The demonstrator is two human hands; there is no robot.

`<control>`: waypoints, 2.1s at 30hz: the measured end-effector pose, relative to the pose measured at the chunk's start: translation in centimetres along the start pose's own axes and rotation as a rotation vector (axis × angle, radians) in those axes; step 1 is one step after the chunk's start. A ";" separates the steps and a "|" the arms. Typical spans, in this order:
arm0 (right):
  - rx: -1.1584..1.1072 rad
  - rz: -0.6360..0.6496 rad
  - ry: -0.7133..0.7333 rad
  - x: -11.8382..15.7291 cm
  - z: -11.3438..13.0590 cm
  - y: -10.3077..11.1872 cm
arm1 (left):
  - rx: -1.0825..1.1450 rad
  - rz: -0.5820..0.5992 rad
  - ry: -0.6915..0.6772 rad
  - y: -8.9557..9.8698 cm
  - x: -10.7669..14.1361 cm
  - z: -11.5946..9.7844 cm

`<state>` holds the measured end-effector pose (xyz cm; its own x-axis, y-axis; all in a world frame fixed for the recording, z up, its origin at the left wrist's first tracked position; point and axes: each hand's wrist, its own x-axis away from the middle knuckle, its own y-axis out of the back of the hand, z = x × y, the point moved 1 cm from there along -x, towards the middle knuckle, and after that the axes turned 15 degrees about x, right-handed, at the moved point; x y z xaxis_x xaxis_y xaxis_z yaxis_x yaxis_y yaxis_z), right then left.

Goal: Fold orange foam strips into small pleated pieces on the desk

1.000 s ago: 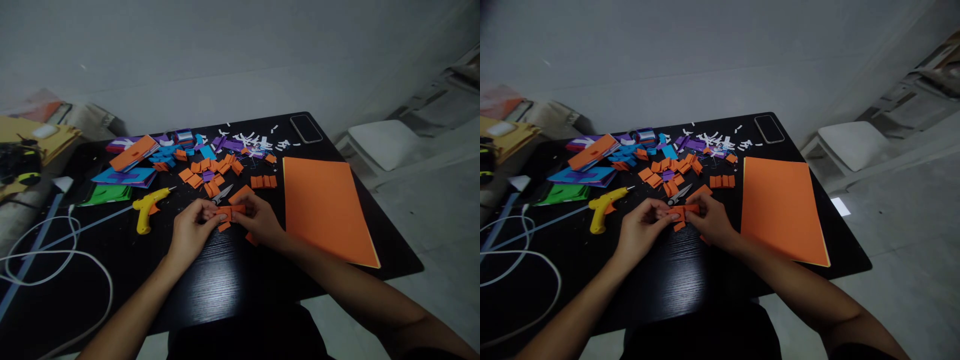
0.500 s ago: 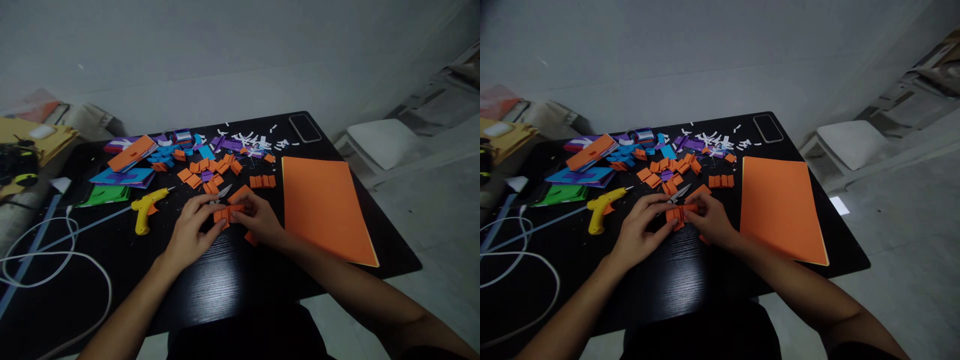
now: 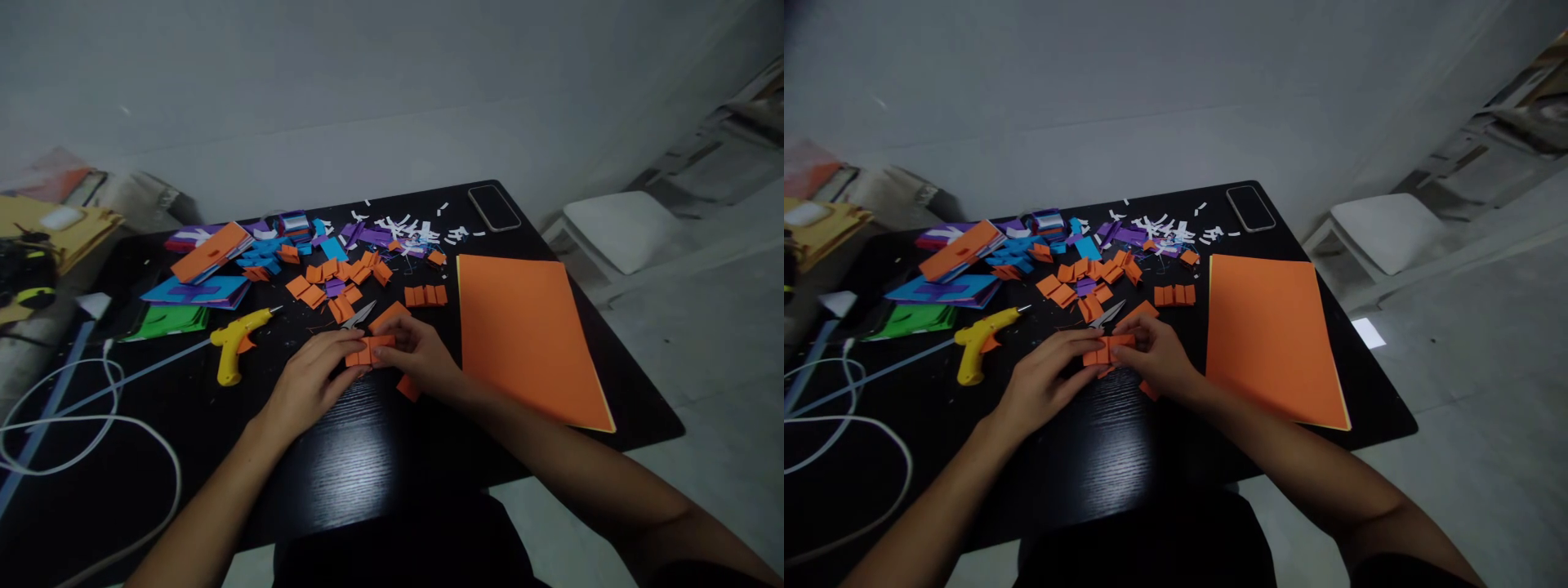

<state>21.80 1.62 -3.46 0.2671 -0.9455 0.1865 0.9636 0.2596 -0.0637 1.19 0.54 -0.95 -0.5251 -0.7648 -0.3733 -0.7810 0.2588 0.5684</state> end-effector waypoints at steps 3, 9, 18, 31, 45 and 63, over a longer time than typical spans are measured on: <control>-0.021 0.019 -0.023 0.0 0.0 0.0 | 0.009 -0.006 -0.022 0.0 0.0 0.0; -0.048 0.021 -0.053 0.1 0.2 -0.1 | 0.028 -0.009 -0.042 0.1 0.0 0.0; -0.029 0.043 -0.035 0.2 0.3 0.0 | -0.051 0.021 -0.097 0.2 -0.1 -0.1; 0.038 -0.057 0.079 0.2 0.1 0.0 | 0.198 -0.216 0.190 -0.4 0.0 -0.4; 0.102 -0.026 0.104 0.2 0.1 -0.1 | 0.309 -0.249 0.293 -1.2 -0.1 0.0; 0.089 -0.014 0.021 0.4 0.4 0.1 | 0.338 -0.286 0.307 -1.3 -0.1 -0.3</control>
<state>22.00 1.37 -3.02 0.2540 -0.9529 0.1657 0.9647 0.2618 0.0269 2.38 0.14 -1.42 -0.1917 -0.9568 -0.2184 -0.9703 0.1513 0.1889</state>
